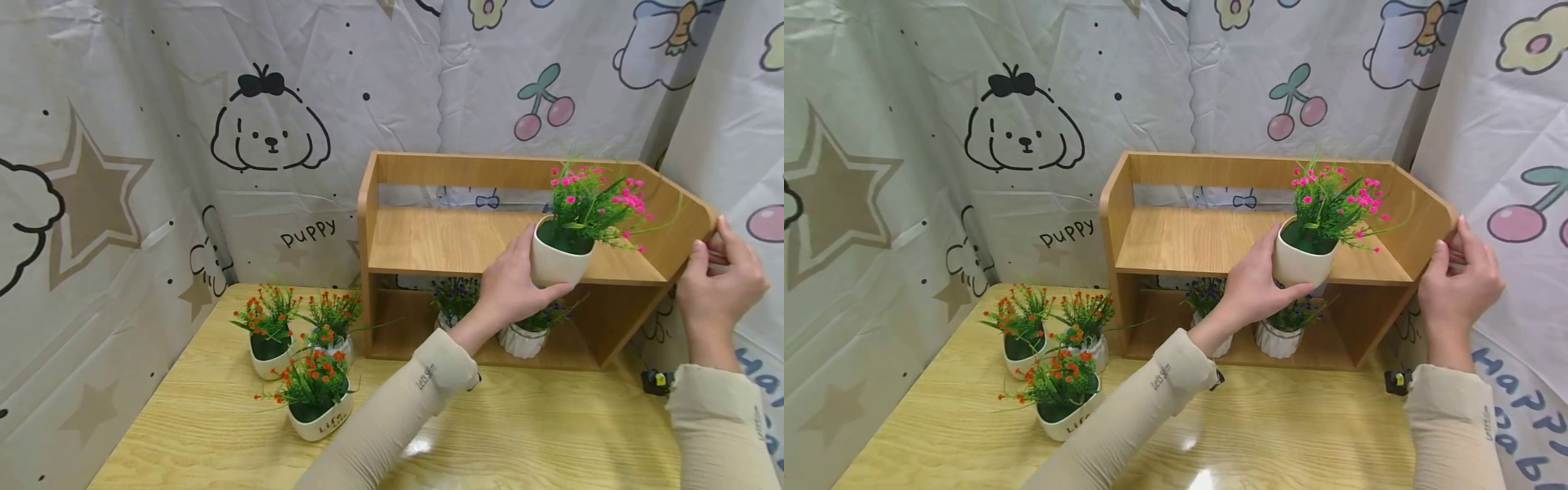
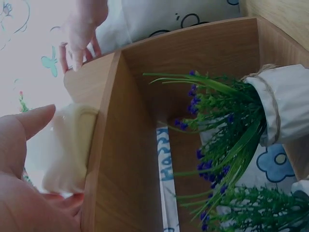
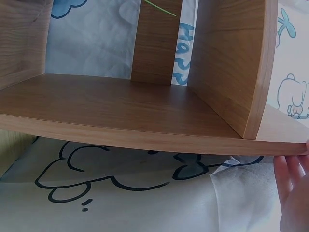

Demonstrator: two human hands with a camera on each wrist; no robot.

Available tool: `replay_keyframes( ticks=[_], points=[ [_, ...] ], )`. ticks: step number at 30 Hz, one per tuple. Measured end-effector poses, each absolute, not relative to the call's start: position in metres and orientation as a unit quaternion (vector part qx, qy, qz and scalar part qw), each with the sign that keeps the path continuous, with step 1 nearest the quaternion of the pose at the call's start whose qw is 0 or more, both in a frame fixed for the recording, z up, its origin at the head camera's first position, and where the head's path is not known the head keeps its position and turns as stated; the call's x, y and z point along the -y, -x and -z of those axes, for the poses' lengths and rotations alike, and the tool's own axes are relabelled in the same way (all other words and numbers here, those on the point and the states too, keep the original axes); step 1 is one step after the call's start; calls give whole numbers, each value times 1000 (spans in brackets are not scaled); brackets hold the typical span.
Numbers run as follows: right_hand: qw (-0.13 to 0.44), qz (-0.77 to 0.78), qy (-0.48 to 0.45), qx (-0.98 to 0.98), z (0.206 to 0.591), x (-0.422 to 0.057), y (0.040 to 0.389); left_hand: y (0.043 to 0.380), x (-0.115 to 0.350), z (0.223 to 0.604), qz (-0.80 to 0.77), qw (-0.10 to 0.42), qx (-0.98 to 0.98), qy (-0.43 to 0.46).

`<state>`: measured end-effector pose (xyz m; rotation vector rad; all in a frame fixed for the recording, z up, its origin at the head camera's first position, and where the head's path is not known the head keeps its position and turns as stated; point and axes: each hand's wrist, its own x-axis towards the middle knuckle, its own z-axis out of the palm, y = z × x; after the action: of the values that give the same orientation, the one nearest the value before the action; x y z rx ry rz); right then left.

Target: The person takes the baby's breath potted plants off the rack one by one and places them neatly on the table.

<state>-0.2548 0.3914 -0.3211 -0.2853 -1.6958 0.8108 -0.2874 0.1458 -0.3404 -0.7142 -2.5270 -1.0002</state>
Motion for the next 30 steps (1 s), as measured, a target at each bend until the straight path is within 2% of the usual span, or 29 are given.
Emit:
replay_keyframes(
  ticks=[5, 9, 19, 30],
  points=[
    [579, -344, 129, 728, 327, -400, 260, 287, -158, 346, 337, 224, 890, 210],
    [575, -334, 138, 735, 336, -411, 266, 287, -160, 349, 351, 251, 879, 201],
    [571, -321, 141, 743, 340, -410, 270, 279, -140, 349, 380, 245, 865, 219],
    [549, -318, 158, 757, 330, -396, 261, 249, -101, 337, 396, 244, 844, 267]
  ],
)
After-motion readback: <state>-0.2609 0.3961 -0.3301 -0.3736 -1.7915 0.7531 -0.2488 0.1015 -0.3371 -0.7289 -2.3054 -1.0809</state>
